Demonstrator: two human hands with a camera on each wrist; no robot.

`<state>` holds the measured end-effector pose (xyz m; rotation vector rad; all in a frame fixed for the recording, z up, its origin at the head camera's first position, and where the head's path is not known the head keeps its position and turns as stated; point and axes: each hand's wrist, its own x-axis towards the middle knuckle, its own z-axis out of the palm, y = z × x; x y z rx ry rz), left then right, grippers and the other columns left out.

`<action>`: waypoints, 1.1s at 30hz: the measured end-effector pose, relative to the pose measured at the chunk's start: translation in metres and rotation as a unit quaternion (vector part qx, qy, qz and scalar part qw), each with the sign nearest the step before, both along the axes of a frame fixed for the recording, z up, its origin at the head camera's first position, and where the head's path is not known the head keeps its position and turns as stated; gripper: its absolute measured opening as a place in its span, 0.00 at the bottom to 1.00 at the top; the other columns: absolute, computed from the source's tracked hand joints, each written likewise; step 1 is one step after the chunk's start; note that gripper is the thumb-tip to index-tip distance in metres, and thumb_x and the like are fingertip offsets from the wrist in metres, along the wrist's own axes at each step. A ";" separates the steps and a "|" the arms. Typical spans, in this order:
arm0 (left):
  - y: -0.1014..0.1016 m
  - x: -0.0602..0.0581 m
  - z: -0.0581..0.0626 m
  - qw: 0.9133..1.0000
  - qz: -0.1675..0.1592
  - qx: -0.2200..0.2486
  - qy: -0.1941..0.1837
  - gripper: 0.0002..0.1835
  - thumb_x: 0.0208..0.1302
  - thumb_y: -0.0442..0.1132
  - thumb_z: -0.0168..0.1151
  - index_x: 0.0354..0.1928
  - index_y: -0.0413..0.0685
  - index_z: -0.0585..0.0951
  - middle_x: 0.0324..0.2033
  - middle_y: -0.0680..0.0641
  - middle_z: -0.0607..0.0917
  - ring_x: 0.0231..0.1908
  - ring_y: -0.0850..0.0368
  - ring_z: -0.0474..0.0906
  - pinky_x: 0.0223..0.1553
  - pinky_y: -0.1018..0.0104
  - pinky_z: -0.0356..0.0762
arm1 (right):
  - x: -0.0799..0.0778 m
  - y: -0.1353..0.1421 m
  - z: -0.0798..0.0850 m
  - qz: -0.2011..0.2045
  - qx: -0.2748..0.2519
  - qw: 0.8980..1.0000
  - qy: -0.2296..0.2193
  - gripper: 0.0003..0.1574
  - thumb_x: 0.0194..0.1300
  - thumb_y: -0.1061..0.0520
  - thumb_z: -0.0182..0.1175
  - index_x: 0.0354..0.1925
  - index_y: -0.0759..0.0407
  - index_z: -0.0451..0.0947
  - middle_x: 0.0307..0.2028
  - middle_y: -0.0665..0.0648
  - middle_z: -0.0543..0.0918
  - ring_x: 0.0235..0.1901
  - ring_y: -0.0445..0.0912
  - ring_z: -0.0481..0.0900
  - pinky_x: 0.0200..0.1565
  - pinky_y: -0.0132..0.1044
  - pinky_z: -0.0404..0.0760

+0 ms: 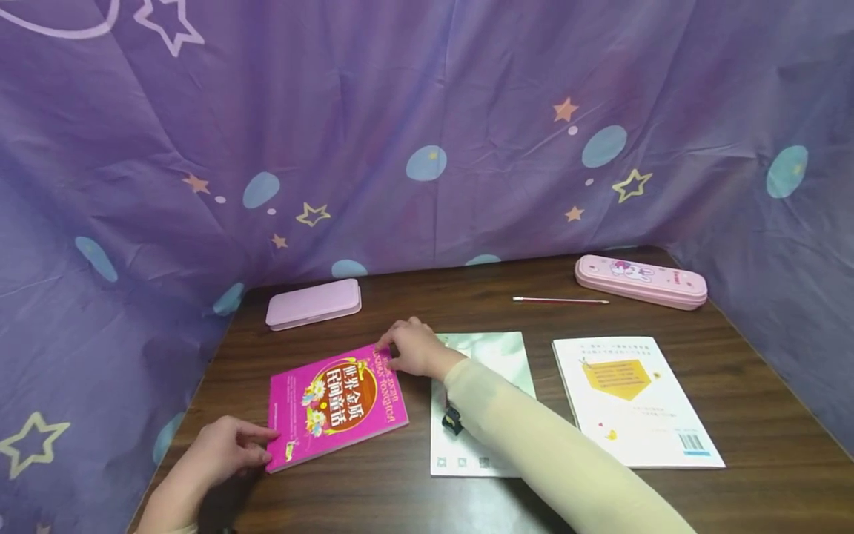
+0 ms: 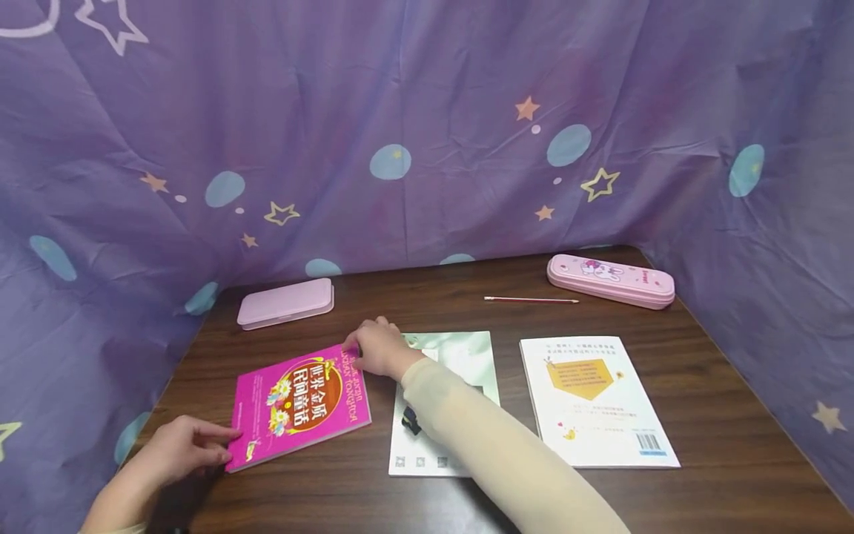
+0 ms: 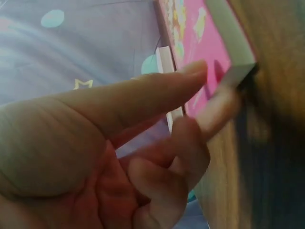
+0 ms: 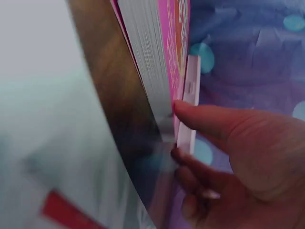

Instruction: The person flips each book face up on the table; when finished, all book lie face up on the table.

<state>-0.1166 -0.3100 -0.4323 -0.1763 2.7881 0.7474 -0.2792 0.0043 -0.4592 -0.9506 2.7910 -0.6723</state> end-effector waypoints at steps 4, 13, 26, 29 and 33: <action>-0.009 -0.015 0.003 0.997 -0.038 -0.051 0.036 0.16 0.57 0.40 0.77 0.47 0.43 0.90 0.32 0.44 0.91 0.31 0.48 0.87 0.34 0.54 0.82 | 0.016 0.008 0.004 -0.029 0.010 0.999 0.011 0.21 0.61 0.48 0.75 0.53 0.44 0.88 0.52 0.49 0.89 0.53 0.52 0.77 0.59 0.48 0.74; -0.025 -0.062 -0.011 0.979 -0.073 -0.081 0.171 0.15 0.58 0.34 0.75 0.48 0.41 0.89 0.46 0.34 0.88 0.37 0.47 0.83 0.37 0.51 0.79 | 0.053 0.018 0.008 -0.040 0.012 0.999 0.013 0.18 0.58 0.46 0.77 0.48 0.42 0.90 0.44 0.44 0.91 0.47 0.46 0.84 0.55 0.44 0.78; -0.024 -0.085 -0.020 0.978 -0.102 -0.080 0.164 0.10 0.58 0.36 0.76 0.41 0.43 0.91 0.42 0.38 0.90 0.43 0.41 0.84 0.45 0.44 0.80 | 0.091 0.025 0.009 -0.037 0.010 0.999 -0.018 0.18 0.55 0.47 0.78 0.46 0.40 0.90 0.44 0.42 0.91 0.46 0.44 0.85 0.49 0.40 0.80; -0.025 -0.086 -0.021 0.978 -0.101 -0.080 0.162 0.10 0.58 0.37 0.77 0.41 0.44 0.91 0.43 0.38 0.90 0.41 0.44 0.83 0.42 0.48 0.79 | 0.094 0.023 0.008 -0.040 0.021 0.999 -0.004 0.19 0.53 0.45 0.79 0.45 0.39 0.90 0.44 0.43 0.91 0.45 0.45 0.84 0.49 0.40 0.79; -0.026 -0.087 -0.023 0.980 -0.096 -0.076 0.156 0.10 0.58 0.37 0.77 0.42 0.43 0.90 0.43 0.37 0.89 0.42 0.43 0.83 0.44 0.46 0.80 | 0.097 0.020 0.003 -0.050 0.040 0.998 0.024 0.20 0.51 0.42 0.80 0.44 0.38 0.90 0.43 0.44 0.90 0.42 0.45 0.83 0.46 0.40 0.78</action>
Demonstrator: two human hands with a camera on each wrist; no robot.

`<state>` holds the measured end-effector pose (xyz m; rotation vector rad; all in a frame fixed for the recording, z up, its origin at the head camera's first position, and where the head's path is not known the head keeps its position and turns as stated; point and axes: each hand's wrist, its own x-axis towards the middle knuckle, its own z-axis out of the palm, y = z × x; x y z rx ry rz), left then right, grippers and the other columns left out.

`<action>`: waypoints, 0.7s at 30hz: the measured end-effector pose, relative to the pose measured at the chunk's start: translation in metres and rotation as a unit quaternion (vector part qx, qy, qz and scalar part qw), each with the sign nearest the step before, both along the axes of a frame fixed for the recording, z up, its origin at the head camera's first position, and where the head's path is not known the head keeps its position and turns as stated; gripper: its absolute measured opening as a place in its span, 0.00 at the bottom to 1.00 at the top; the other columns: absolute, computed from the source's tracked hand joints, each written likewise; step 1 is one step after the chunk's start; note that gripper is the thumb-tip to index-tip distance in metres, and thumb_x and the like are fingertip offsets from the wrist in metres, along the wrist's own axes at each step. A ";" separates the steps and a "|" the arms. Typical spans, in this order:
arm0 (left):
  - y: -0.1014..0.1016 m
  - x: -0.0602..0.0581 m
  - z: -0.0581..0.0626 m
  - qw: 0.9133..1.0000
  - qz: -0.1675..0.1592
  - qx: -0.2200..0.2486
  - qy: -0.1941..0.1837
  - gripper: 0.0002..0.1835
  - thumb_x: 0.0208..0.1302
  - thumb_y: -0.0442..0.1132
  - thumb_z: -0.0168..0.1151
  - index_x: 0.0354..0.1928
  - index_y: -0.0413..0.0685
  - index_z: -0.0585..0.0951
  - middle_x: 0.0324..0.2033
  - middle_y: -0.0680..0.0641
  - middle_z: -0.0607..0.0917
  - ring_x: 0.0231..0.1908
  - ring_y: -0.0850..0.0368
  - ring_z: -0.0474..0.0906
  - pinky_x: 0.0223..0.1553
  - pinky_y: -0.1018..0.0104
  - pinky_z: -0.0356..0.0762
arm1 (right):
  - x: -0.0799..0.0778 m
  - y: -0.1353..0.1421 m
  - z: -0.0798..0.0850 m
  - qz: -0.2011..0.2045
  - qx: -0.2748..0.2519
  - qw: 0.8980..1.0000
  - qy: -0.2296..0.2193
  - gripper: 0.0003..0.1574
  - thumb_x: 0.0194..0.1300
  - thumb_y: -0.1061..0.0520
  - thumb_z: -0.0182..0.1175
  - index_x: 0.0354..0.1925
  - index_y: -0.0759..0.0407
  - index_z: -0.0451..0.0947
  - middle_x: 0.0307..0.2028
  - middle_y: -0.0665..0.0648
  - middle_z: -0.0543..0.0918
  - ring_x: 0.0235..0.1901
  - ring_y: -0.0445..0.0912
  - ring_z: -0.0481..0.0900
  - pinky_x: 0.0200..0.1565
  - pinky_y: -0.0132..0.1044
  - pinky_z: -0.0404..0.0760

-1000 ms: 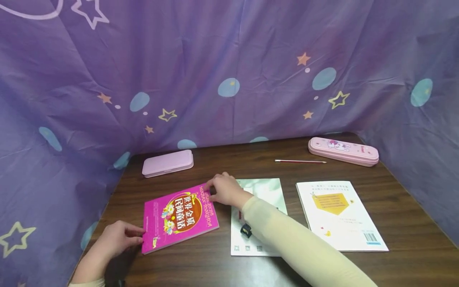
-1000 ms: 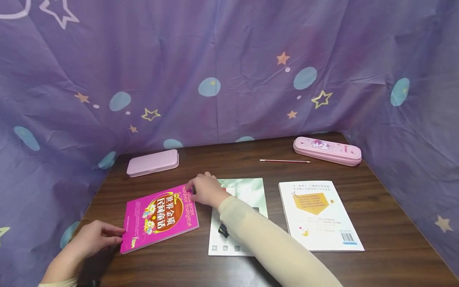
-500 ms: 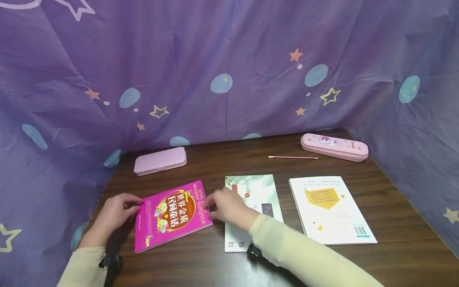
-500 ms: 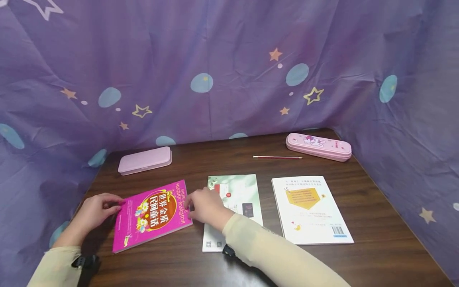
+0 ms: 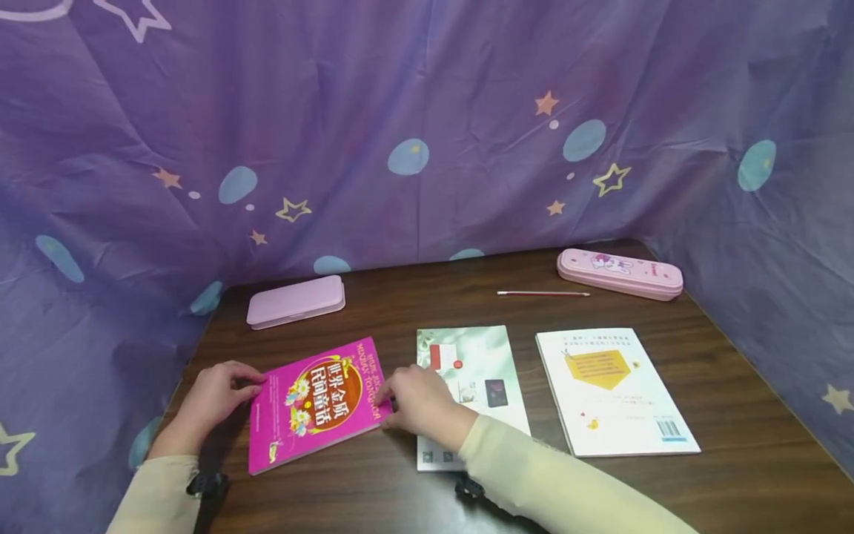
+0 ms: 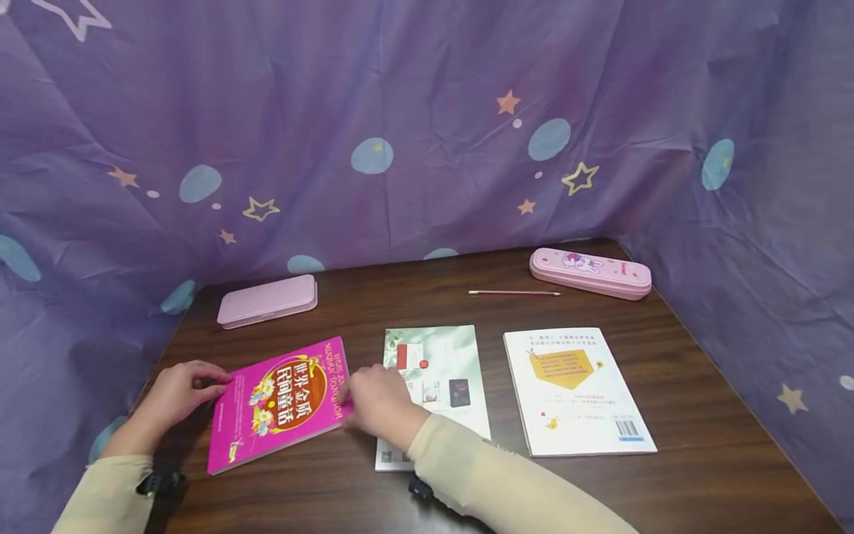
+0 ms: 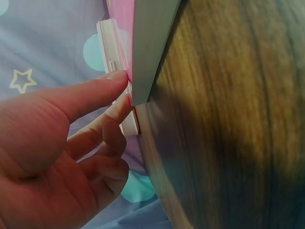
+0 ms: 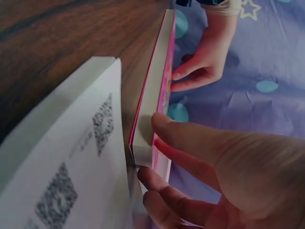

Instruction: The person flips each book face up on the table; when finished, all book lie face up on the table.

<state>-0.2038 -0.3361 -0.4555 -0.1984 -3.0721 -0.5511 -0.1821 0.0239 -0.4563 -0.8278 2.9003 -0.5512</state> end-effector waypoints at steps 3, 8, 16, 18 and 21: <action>0.000 0.000 -0.001 1.000 0.003 0.003 -0.002 0.11 0.58 0.37 0.77 0.42 0.43 0.90 0.43 0.37 0.89 0.43 0.41 0.83 0.45 0.43 0.80 | 0.001 -0.003 -0.002 -0.007 0.014 1.000 0.020 0.20 0.50 0.40 0.81 0.43 0.37 0.91 0.41 0.44 0.90 0.40 0.44 0.82 0.44 0.40 0.78; 0.000 0.002 0.001 1.000 0.003 -0.001 -0.005 0.10 0.57 0.36 0.77 0.41 0.43 0.90 0.42 0.37 0.89 0.39 0.45 0.81 0.42 0.49 0.78 | -0.001 -0.005 0.000 -0.013 0.030 0.999 0.042 0.20 0.48 0.41 0.81 0.42 0.37 0.91 0.38 0.44 0.89 0.37 0.44 0.80 0.42 0.40 0.77; -0.004 0.010 0.005 0.999 -0.011 0.001 -0.032 0.09 0.57 0.37 0.77 0.40 0.45 0.89 0.37 0.41 0.88 0.32 0.54 0.74 0.35 0.58 0.72 | -0.015 -0.007 0.004 -0.018 0.015 1.000 0.015 0.16 0.51 0.47 0.81 0.41 0.38 0.91 0.39 0.43 0.91 0.40 0.45 0.83 0.45 0.41 0.79; -0.005 0.013 0.007 0.999 -0.015 0.002 -0.034 0.09 0.56 0.37 0.78 0.39 0.46 0.89 0.36 0.44 0.87 0.30 0.55 0.72 0.34 0.59 0.71 | -0.020 -0.006 0.004 -0.020 0.007 1.000 0.004 0.16 0.52 0.48 0.81 0.41 0.38 0.91 0.39 0.43 0.91 0.40 0.45 0.84 0.45 0.41 0.79; -0.006 0.017 0.009 0.999 -0.022 0.005 -0.043 0.11 0.54 0.38 0.79 0.39 0.47 0.89 0.31 0.47 0.86 0.27 0.57 0.69 0.31 0.62 0.68 | -0.027 -0.005 0.005 -0.030 0.001 1.000 -0.003 0.15 0.53 0.50 0.80 0.42 0.38 0.91 0.39 0.43 0.92 0.41 0.46 0.86 0.44 0.41 0.81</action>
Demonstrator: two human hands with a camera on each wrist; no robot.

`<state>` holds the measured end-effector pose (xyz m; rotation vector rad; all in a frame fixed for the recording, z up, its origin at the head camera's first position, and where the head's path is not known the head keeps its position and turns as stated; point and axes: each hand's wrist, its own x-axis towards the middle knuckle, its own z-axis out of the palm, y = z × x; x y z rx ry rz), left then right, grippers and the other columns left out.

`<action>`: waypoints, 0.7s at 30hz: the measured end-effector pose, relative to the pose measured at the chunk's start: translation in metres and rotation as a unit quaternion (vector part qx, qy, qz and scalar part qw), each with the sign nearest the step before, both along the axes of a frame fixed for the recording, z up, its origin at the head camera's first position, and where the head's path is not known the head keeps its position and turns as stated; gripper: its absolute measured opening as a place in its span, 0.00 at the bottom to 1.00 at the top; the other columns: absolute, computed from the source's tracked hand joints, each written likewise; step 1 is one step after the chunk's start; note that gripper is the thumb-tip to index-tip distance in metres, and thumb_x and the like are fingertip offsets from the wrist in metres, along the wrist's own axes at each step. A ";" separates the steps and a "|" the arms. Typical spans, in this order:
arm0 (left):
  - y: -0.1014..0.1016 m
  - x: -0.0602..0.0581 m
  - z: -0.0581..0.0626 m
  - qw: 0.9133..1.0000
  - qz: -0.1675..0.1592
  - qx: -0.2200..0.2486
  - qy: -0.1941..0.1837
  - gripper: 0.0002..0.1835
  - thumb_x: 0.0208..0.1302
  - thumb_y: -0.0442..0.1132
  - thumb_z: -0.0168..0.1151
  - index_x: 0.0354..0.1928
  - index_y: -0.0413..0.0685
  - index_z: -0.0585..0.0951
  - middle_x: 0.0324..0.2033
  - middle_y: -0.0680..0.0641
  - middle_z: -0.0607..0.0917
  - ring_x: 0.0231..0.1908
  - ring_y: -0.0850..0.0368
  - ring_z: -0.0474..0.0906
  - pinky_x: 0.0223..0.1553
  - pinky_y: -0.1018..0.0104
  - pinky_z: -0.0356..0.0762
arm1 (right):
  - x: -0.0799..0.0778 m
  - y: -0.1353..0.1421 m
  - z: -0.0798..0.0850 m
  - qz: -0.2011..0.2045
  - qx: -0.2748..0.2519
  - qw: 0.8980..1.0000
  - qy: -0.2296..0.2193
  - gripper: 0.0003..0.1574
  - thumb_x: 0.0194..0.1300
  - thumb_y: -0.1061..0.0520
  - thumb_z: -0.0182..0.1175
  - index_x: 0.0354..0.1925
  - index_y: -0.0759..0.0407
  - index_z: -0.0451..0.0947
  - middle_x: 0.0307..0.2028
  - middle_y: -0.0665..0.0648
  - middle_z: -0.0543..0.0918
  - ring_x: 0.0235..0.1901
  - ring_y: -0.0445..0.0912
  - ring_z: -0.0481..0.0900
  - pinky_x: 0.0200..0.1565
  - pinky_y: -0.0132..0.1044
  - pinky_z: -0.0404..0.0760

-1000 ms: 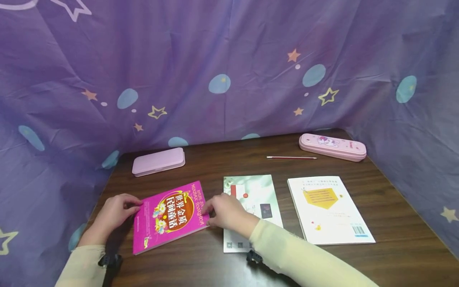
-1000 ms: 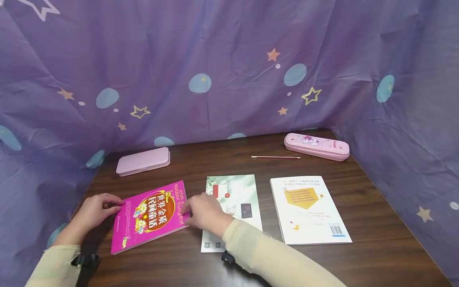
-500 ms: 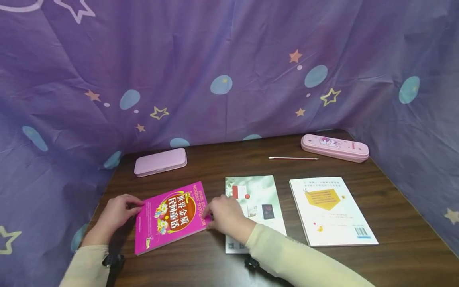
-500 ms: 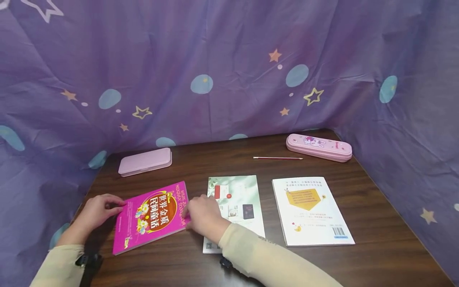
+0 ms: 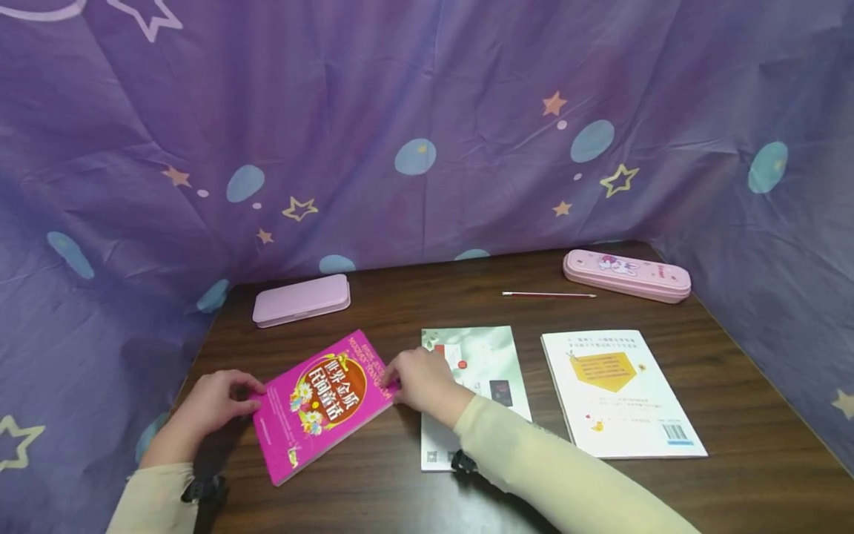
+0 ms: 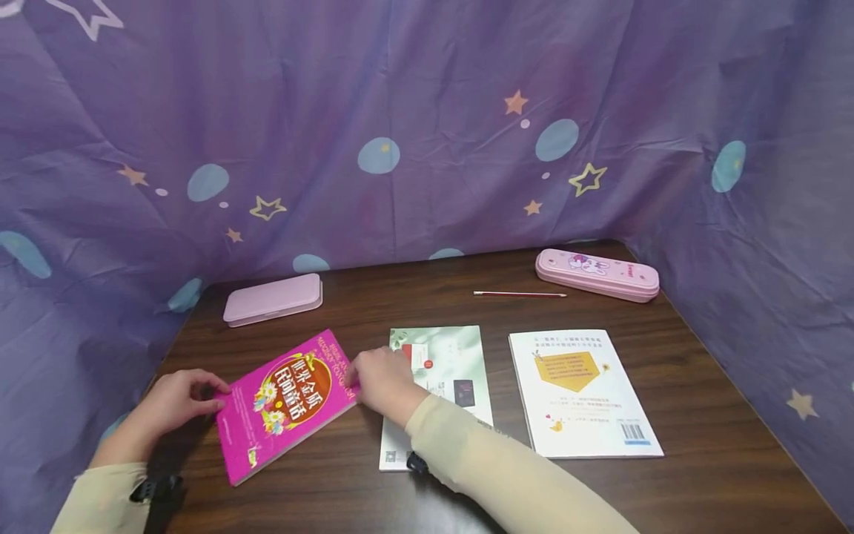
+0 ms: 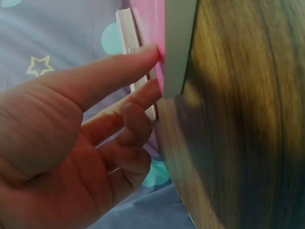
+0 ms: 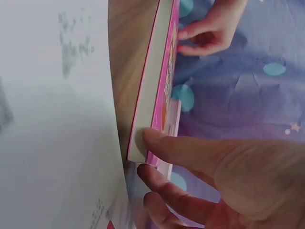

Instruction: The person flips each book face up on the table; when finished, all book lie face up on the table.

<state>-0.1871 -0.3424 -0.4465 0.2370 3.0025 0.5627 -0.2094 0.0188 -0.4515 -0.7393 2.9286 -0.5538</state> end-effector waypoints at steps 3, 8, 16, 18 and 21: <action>-0.001 0.003 0.003 1.000 -0.009 0.008 -0.013 0.12 0.52 0.40 0.81 0.38 0.48 0.89 0.28 0.51 0.85 0.26 0.58 0.68 0.29 0.63 0.66 | -0.008 -0.001 -0.001 -0.008 -0.001 1.000 0.007 0.14 0.56 0.50 0.79 0.42 0.38 0.91 0.39 0.43 0.92 0.43 0.47 0.87 0.45 0.44 0.82; -0.003 0.009 0.006 0.999 -0.014 0.018 -0.049 0.13 0.48 0.41 0.83 0.35 0.48 0.89 0.26 0.54 0.85 0.25 0.60 0.71 0.28 0.66 0.68 | -0.020 -0.004 -0.004 -0.017 -0.018 0.999 0.019 0.12 0.59 0.52 0.76 0.43 0.41 0.91 0.40 0.44 0.92 0.44 0.48 0.88 0.47 0.47 0.81; -0.007 0.017 0.007 0.995 -0.041 0.034 -0.083 0.12 0.46 0.40 0.84 0.31 0.50 0.89 0.21 0.57 0.85 0.24 0.64 0.74 0.28 0.70 0.69 | -0.041 -0.014 -0.005 -0.046 -0.015 0.999 0.018 0.12 0.62 0.52 0.74 0.45 0.40 0.91 0.41 0.44 0.92 0.46 0.49 0.87 0.50 0.48 0.81; -0.007 0.020 0.009 0.994 -0.051 0.038 -0.086 0.11 0.46 0.39 0.84 0.31 0.50 0.89 0.21 0.58 0.85 0.24 0.66 0.74 0.29 0.70 0.70 | -0.044 -0.015 -0.006 -0.054 -0.014 0.998 0.017 0.12 0.63 0.51 0.73 0.45 0.39 0.91 0.43 0.44 0.91 0.47 0.50 0.86 0.52 0.48 0.78; -0.003 0.024 0.011 0.992 -0.072 0.043 -0.099 0.11 0.45 0.38 0.83 0.30 0.51 0.88 0.20 0.58 0.84 0.23 0.69 0.74 0.29 0.71 0.70 | -0.047 -0.017 -0.008 -0.063 -0.021 0.998 0.013 0.13 0.63 0.51 0.73 0.47 0.39 0.90 0.45 0.45 0.91 0.48 0.51 0.83 0.53 0.49 0.75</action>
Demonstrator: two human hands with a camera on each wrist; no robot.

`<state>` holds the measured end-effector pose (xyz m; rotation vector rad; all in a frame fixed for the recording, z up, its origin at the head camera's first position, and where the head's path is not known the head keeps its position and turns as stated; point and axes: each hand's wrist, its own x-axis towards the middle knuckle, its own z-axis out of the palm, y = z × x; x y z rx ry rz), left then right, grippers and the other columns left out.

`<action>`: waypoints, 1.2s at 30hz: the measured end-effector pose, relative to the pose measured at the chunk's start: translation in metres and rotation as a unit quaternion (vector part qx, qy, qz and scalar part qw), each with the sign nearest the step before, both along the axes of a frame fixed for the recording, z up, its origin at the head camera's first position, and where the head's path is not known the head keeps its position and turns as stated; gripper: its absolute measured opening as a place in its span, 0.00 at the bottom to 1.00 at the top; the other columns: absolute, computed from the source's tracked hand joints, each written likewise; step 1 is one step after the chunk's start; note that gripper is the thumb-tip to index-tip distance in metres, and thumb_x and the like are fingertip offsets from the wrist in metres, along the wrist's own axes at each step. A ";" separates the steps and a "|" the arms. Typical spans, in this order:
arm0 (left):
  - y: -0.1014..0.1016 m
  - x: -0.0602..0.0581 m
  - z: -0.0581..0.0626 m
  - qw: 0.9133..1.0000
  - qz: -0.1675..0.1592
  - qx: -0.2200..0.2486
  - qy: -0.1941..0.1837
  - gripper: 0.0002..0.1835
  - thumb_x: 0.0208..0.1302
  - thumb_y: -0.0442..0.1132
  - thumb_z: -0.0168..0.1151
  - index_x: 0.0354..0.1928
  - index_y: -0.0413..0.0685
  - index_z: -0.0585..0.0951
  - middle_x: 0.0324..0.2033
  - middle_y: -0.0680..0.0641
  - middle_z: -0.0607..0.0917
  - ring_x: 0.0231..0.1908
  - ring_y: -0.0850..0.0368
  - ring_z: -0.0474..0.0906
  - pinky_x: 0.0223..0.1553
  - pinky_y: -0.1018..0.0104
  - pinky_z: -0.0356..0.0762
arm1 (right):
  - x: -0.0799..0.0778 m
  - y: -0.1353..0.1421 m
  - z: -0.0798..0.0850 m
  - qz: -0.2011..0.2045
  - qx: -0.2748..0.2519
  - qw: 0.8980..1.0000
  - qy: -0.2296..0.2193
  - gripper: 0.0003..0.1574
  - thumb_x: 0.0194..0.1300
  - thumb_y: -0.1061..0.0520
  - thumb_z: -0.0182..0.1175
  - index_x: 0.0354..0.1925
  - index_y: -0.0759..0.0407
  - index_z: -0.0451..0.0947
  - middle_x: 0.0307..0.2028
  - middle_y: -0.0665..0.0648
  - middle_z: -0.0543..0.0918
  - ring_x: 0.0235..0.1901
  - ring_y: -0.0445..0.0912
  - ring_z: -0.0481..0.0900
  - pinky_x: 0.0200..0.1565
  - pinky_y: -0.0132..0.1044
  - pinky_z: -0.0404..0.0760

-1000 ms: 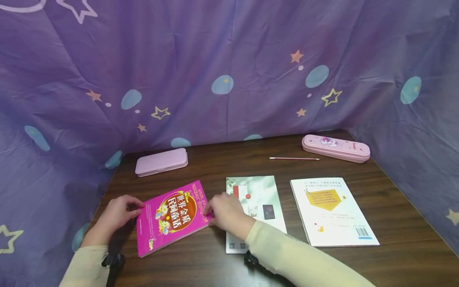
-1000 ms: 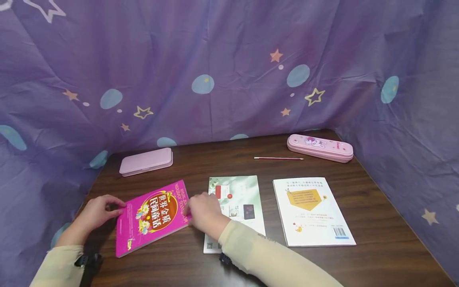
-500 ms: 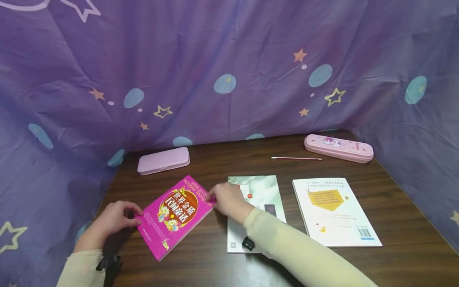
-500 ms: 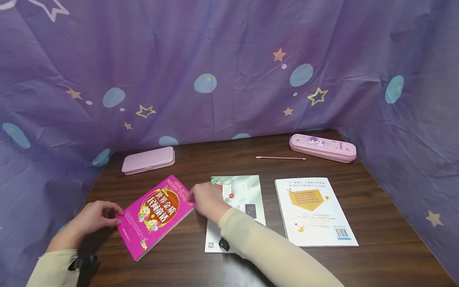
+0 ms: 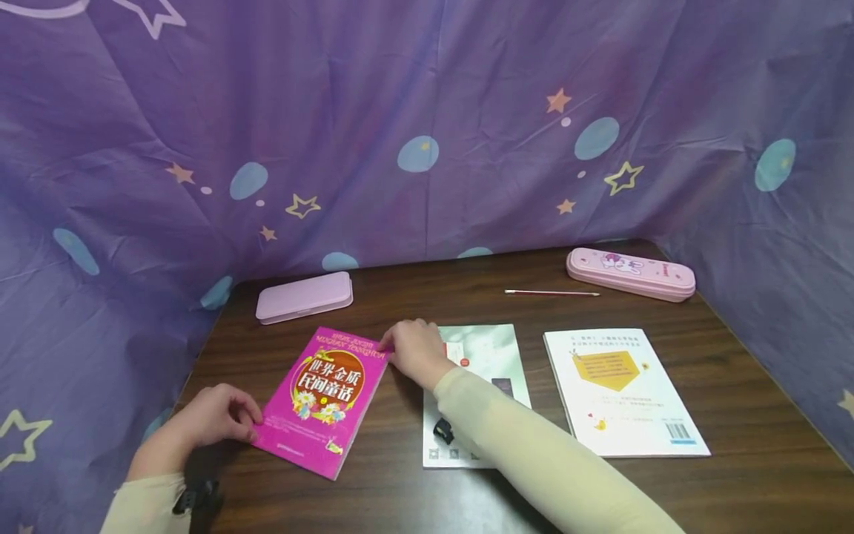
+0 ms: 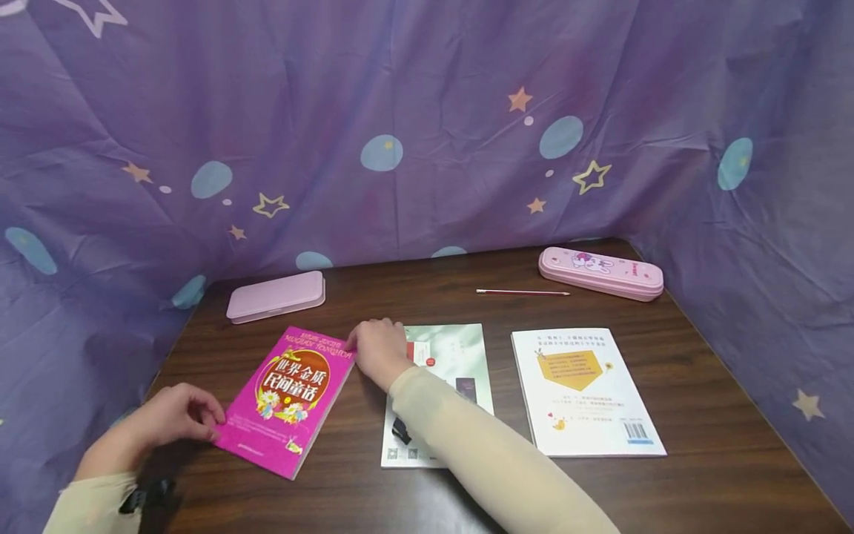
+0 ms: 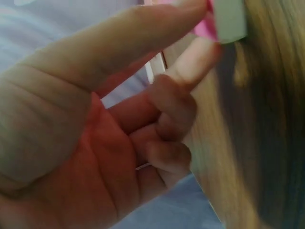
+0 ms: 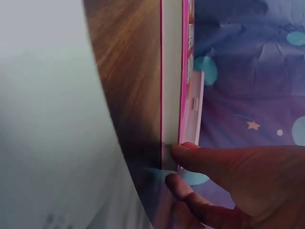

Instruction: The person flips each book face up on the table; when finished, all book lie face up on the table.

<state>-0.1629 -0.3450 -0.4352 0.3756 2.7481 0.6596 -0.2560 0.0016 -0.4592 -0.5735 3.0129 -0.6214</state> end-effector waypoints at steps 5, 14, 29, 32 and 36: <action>0.013 0.005 0.002 0.999 -0.033 0.013 -0.013 0.12 0.41 0.37 0.82 0.27 0.51 0.85 0.19 0.58 0.83 0.21 0.70 0.73 0.27 0.71 0.70 | -0.005 -0.003 -0.004 -0.007 -0.009 1.000 0.005 0.16 0.62 0.50 0.74 0.49 0.39 0.90 0.46 0.45 0.91 0.49 0.52 0.80 0.53 0.49 0.74; 0.030 0.012 -0.003 0.999 -0.028 -0.004 -0.017 0.13 0.38 0.35 0.82 0.24 0.52 0.83 0.17 0.59 0.80 0.21 0.67 0.72 0.26 0.70 0.69 | -0.014 -0.009 -0.005 0.047 -0.023 0.999 -0.002 0.24 0.61 0.51 0.75 0.56 0.46 0.87 0.54 0.54 0.86 0.54 0.52 0.78 0.57 0.49 0.76; 0.047 0.024 0.020 0.978 0.131 -0.164 -0.006 0.18 0.57 0.59 0.74 0.22 0.56 0.83 0.19 0.55 0.77 0.25 0.57 0.69 0.24 0.61 0.64 | 0.008 0.028 0.007 0.066 -0.056 0.996 -0.007 0.24 0.64 0.52 0.72 0.58 0.52 0.84 0.54 0.55 0.87 0.54 0.54 0.79 0.58 0.50 0.74; 0.062 0.018 0.024 0.976 0.146 -0.159 0.027 0.16 0.63 0.56 0.71 0.30 0.52 0.87 0.21 0.53 0.79 0.25 0.56 0.70 0.23 0.61 0.65 | 0.014 0.045 0.011 0.057 -0.046 0.997 0.002 0.21 0.65 0.51 0.72 0.56 0.50 0.85 0.56 0.55 0.86 0.56 0.55 0.79 0.59 0.52 0.73; 0.090 0.010 0.020 0.982 0.134 -0.120 0.064 0.13 0.64 0.49 0.72 0.40 0.48 0.89 0.22 0.53 0.81 0.24 0.57 0.72 0.22 0.62 0.67 | 0.021 0.072 0.014 0.044 -0.040 0.998 0.015 0.19 0.65 0.51 0.71 0.54 0.51 0.86 0.56 0.55 0.85 0.58 0.56 0.78 0.59 0.55 0.73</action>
